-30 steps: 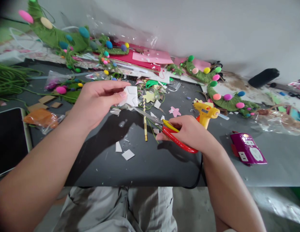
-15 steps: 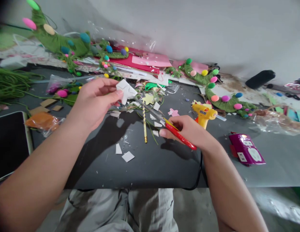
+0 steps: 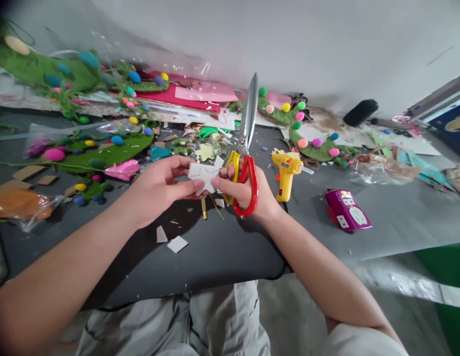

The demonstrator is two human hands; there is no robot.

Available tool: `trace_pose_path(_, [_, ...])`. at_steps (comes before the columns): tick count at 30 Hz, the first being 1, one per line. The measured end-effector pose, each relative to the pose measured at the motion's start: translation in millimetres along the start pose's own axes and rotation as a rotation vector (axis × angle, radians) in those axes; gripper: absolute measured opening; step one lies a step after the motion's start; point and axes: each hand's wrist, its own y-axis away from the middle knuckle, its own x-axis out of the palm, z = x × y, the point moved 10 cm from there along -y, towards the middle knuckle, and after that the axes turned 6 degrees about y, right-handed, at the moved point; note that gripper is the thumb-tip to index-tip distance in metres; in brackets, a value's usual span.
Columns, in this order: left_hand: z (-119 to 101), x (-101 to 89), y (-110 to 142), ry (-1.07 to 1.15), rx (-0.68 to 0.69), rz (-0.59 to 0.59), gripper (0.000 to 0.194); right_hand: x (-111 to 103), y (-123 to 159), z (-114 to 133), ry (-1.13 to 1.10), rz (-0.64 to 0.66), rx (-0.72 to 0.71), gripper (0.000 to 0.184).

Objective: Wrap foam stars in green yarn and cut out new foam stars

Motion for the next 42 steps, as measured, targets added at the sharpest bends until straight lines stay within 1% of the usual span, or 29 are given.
trace_pose_path(4, [-1,-2.2,-1,-0.019,0.006,-0.016,0.035,-4,1,1,0.065,-0.012,0.017,0.047])
trace_pose_path(7, [0,-2.5,-1,-0.028,0.01,-0.015,0.036,-6,1,3,0.12,-0.009,-0.005,0.044])
trace_pose_path(11, [1,-3.0,-1,-0.033,0.009,-0.007,0.036,-6,0,4,0.114,0.011,-0.016,0.041])
trace_pose_path(15, [1,-2.1,-1,-0.023,-0.001,-0.01,0.037,-9,-2,4,0.164,-0.025,-0.036,0.038])
trace_pose_path(22, [1,2.2,0,0.035,-0.028,-0.01,0.029,-11,0,9,0.284,-0.101,-0.057,0.033])
trace_pose_path(27, [2,-1.8,-2,0.035,-0.011,-0.021,0.029,-8,1,15,0.259,-0.067,-0.098,0.034])
trace_pose_path(30, [-1,-6.4,-2,0.033,0.033,-0.029,0.03,-18,0,20,0.303,-0.108,-0.138,0.036])
trace_pose_path(32, [-5,-9.3,-3,0.049,0.07,-0.024,0.028,-26,-1,21,0.379,-0.148,-0.131,0.04])
trace_pose_path(34, [-11,-12.6,-4,0.071,0.104,-0.015,0.027,-30,-2,21,0.444,-0.157,-0.106,0.045])
trace_pose_path(36, [-20,-19.6,-4,0.085,0.16,-0.03,0.025,-29,-1,22,0.473,-0.135,-0.082,0.048])
trace_pose_path(40, [-45,-40.3,-2,0.102,0.333,-0.094,0.024,-22,3,19,0.558,-0.037,-0.034,0.051])
trace_pose_path(42, [-54,-50.5,-1,0.127,0.391,-0.121,0.026,-18,6,21,0.642,0.014,-0.074,0.052])
